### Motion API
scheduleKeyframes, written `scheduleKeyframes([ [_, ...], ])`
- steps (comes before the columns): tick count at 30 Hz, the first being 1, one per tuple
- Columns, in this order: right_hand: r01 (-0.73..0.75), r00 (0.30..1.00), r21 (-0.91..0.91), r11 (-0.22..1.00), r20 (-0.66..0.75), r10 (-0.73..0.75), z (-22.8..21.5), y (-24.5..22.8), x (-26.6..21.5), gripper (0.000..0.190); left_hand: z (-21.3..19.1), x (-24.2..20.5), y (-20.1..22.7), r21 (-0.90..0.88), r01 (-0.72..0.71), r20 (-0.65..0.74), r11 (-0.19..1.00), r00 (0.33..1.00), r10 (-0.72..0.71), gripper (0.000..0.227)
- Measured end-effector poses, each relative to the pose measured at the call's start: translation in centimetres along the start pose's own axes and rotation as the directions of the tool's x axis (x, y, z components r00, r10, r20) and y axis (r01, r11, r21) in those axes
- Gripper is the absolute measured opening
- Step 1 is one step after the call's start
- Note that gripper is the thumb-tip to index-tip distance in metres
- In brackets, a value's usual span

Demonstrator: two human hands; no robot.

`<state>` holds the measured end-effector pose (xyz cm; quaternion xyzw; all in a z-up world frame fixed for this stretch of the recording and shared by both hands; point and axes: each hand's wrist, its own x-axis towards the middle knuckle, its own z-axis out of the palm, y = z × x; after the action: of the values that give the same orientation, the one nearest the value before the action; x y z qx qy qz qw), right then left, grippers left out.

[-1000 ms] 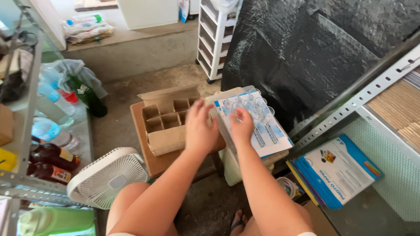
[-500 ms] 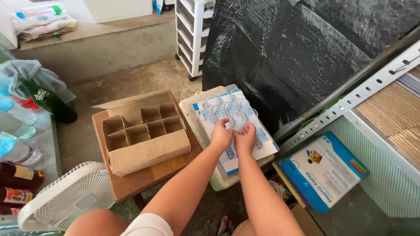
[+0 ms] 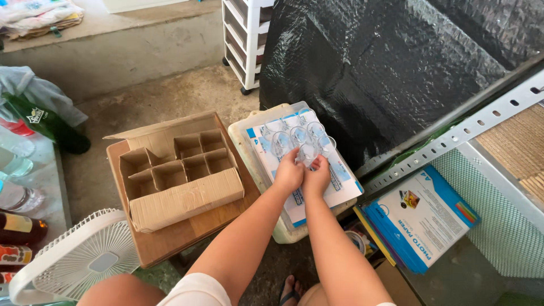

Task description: The person removes small clear glasses from a plastic tray and places them one by one into a cardboard box with dividers. The person continues until the box is filled and then closes the box flaps.

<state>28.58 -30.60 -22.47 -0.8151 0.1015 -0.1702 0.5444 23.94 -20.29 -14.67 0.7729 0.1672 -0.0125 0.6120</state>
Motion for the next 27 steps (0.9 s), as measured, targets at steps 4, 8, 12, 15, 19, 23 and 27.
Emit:
scheduleKeyframes([
  [4, 0.000, 0.999, 0.036, 0.999, 0.054, -0.002, -0.8, -1.1, -1.2, 0.058, 0.4, -0.7, -0.3, 0.007, -0.006, -0.077, 1.000, 0.997, 0.007, 0.057],
  [8, -0.054, 0.987, 0.354, 0.934, 0.160, -0.003, -2.6, -4.5, -2.4, 0.069, -0.8, -4.5, 3.5, -0.001, -0.065, -0.130, 0.998, 0.990, 0.064, 0.059],
  [12, -0.116, 0.972, 0.582, 0.805, 0.234, -0.030, -5.4, -11.6, -4.6, 0.068, -4.4, -9.8, 8.6, -0.027, -0.133, -0.209, 0.991, 0.970, 0.125, 0.054],
  [15, -0.177, 0.946, 0.639, 0.748, 0.322, -0.051, -6.1, -16.2, -6.6, 0.063, -7.1, -11.3, 9.0, -0.053, -0.152, -0.210, 0.987, 0.968, 0.138, 0.051],
  [19, -0.267, 0.883, 0.621, 0.737, 0.463, -0.071, -6.6, -19.9, -9.2, 0.059, -12.5, -14.7, 9.7, 0.101, -0.172, -0.221, 0.980, 0.956, 0.190, 0.053],
  [23, -0.277, 0.779, 0.586, 0.762, 0.601, -0.179, -5.7, -22.8, -11.0, 0.062, -16.4, -14.8, 6.9, 0.335, -0.131, -0.358, 0.933, 0.898, 0.255, 0.043],
  [27, -0.093, 0.742, 0.494, 0.864, 0.613, -0.271, -2.3, -21.5, -9.4, 0.064, -18.3, -16.8, 6.9, 0.358, -0.060, -0.412, 0.932, 0.885, 0.216, 0.046],
])
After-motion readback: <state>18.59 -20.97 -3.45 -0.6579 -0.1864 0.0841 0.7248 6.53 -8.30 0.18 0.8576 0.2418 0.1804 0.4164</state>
